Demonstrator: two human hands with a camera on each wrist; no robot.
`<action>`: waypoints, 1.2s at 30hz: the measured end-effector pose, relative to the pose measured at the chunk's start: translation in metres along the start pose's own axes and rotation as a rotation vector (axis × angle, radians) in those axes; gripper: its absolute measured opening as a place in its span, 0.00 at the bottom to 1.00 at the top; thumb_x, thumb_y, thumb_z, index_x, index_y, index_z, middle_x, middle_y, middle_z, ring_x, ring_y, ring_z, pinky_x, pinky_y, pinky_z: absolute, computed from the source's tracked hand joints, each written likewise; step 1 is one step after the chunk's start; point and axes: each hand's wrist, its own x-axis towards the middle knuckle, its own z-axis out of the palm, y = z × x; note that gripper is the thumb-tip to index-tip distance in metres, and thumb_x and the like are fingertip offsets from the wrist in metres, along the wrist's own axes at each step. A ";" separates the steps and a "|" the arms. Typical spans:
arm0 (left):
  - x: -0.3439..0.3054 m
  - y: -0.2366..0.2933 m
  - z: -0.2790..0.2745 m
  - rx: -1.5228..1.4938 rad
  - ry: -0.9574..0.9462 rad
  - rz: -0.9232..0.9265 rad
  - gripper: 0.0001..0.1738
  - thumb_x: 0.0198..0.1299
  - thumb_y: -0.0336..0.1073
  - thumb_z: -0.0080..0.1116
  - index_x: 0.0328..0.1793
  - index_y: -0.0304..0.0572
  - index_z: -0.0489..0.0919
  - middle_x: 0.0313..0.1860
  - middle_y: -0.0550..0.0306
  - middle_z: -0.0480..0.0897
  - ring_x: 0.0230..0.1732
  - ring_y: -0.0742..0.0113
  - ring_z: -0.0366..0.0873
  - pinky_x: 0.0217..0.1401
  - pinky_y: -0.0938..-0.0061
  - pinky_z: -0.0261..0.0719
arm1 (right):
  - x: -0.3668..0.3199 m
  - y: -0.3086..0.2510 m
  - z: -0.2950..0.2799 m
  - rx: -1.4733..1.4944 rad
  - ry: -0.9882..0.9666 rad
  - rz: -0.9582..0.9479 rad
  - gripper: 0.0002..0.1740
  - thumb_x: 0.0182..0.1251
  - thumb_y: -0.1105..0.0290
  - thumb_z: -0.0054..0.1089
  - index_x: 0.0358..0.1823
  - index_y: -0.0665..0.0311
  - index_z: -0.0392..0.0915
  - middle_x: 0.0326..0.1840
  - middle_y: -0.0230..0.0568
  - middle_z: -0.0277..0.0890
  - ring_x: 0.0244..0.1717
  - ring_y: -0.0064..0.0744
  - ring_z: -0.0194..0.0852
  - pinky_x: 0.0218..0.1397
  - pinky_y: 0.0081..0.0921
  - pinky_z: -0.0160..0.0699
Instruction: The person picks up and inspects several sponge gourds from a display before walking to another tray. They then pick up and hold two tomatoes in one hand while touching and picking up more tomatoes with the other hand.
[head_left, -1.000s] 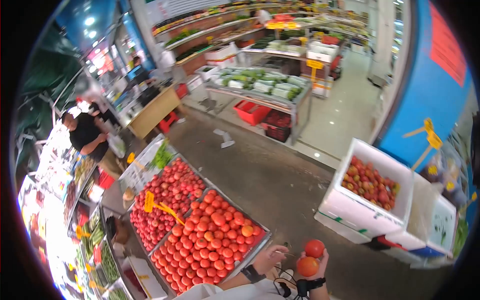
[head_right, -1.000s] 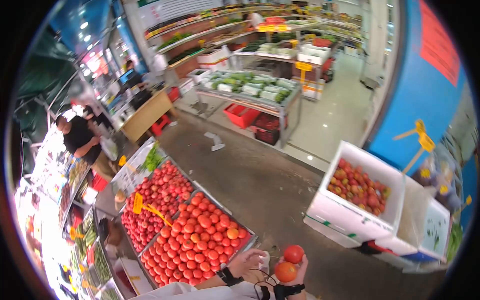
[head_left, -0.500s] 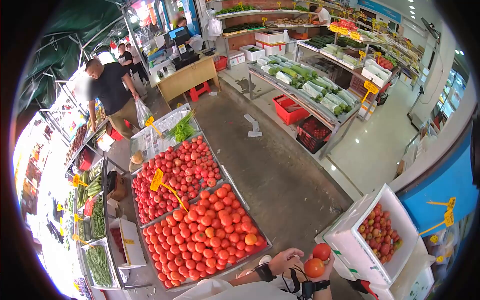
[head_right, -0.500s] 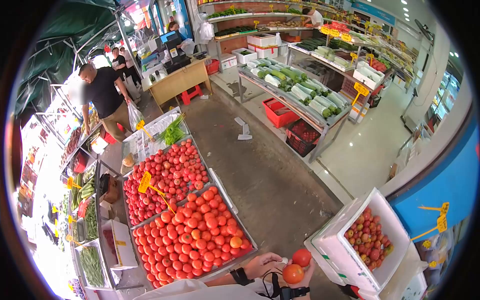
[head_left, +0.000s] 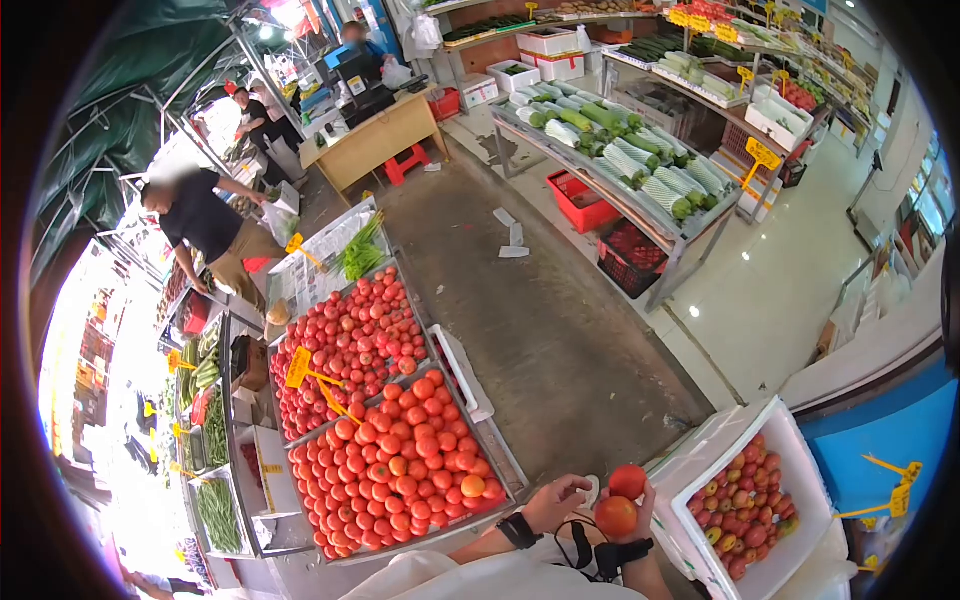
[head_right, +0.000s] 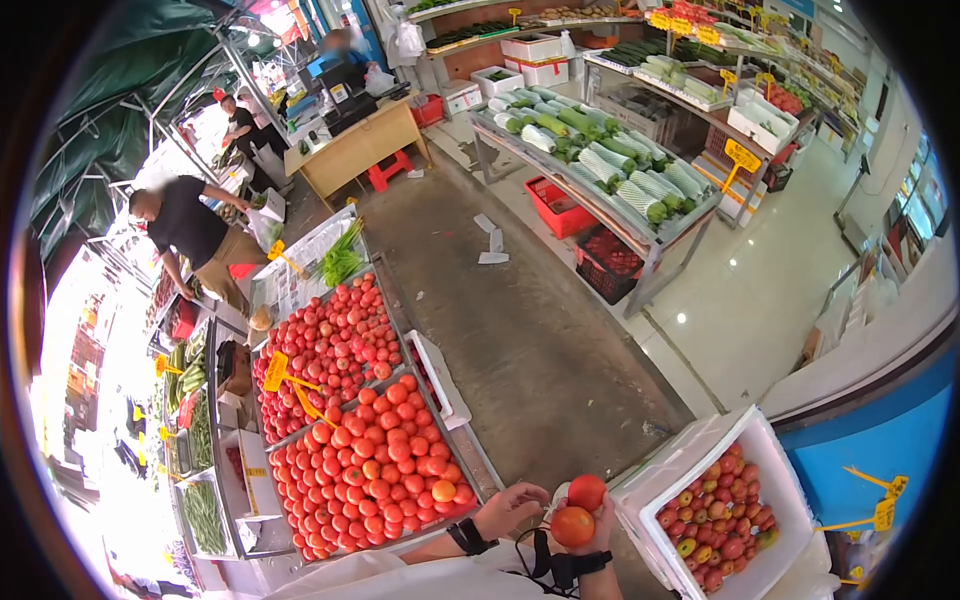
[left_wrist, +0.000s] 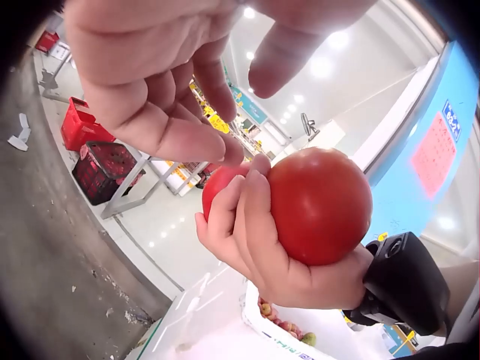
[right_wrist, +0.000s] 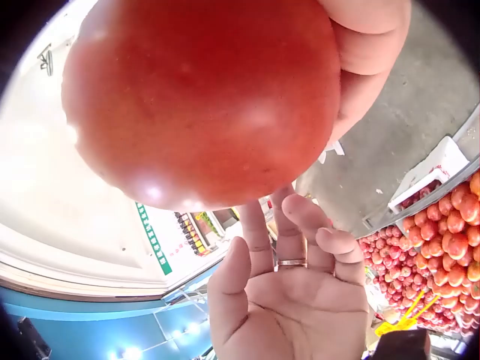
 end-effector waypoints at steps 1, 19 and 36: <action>0.009 0.011 0.007 -0.006 0.024 0.014 0.17 0.69 0.30 0.54 0.62 0.38 0.75 0.50 0.61 0.81 0.47 0.76 0.78 0.53 0.78 0.77 | 0.005 -0.011 0.000 -0.002 -0.021 0.025 0.37 0.62 0.31 0.49 0.50 0.61 0.74 0.38 0.48 0.78 0.40 0.44 0.79 0.48 0.41 0.81; 0.095 0.059 0.003 0.023 0.173 0.001 0.16 0.68 0.31 0.55 0.61 0.39 0.75 0.48 0.59 0.82 0.48 0.73 0.80 0.53 0.76 0.78 | 0.071 -0.106 0.046 0.065 0.101 0.112 0.35 0.61 0.33 0.53 0.46 0.62 0.73 0.37 0.45 0.80 0.38 0.41 0.81 0.49 0.38 0.81; 0.221 0.120 -0.258 -0.149 0.542 0.028 0.14 0.67 0.28 0.53 0.57 0.37 0.76 0.50 0.57 0.82 0.45 0.71 0.82 0.46 0.78 0.79 | 0.213 -0.220 0.076 -0.204 0.520 -0.285 0.36 0.54 0.37 0.67 0.51 0.60 0.72 0.39 0.42 0.78 0.39 0.44 0.81 0.44 0.44 0.86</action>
